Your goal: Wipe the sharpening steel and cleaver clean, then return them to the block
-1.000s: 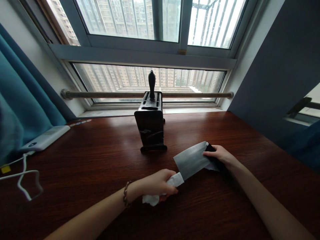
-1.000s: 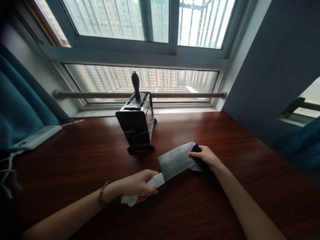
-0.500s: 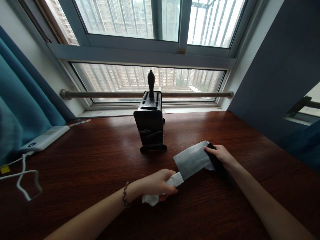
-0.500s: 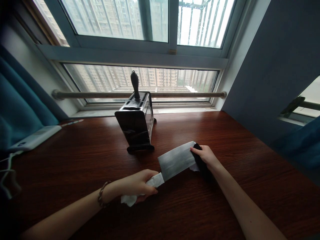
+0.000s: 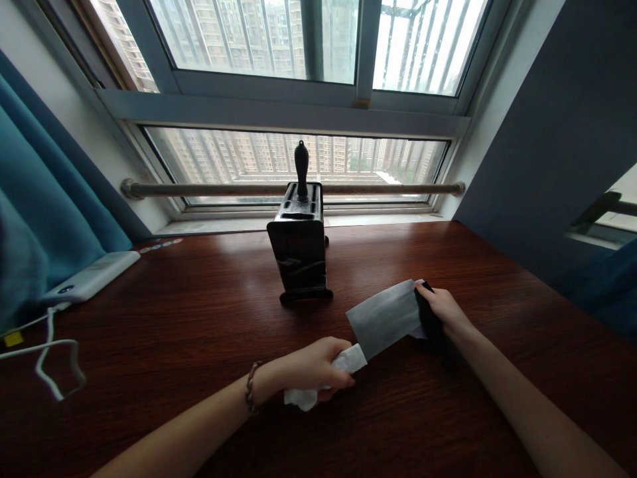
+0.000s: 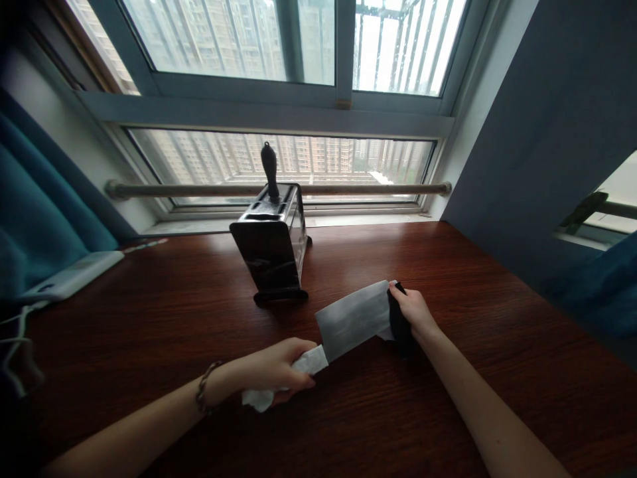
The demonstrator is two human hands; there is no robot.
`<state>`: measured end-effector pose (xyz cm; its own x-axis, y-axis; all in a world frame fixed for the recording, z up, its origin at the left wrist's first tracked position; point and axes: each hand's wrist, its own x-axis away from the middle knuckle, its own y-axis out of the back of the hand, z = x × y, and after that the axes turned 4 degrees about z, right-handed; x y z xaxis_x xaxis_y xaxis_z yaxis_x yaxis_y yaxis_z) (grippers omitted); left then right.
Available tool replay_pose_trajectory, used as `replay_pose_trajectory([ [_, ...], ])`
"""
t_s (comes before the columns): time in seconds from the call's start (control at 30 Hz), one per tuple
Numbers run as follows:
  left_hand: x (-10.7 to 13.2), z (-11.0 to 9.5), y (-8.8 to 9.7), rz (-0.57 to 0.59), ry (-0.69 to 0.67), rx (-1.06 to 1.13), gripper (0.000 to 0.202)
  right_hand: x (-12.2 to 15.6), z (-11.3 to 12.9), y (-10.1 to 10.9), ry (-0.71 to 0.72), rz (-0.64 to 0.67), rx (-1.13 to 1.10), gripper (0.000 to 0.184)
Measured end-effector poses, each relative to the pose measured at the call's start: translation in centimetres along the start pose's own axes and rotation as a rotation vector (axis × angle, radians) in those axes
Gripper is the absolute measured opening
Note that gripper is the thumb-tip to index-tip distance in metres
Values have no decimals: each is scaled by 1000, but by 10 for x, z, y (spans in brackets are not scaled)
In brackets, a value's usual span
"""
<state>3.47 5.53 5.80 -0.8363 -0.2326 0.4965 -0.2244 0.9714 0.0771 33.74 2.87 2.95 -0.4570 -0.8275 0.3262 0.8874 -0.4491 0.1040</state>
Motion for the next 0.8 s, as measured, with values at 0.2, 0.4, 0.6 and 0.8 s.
replay_pose_trajectory([
  [0.2,-1,3,1,-1,-8,4,22,-2,2,4,36,-49,-29,33],
  [0.4,0,2,0,-8,7,3,21,-4,1,7,61,-33,5,41],
  [0.6,1,0,0,-8,24,-3,22,-5,-1,9,100,50,130,53],
  [0.8,1,0,0,3,13,0,23,-11,-3,10,263,2,376,56],
])
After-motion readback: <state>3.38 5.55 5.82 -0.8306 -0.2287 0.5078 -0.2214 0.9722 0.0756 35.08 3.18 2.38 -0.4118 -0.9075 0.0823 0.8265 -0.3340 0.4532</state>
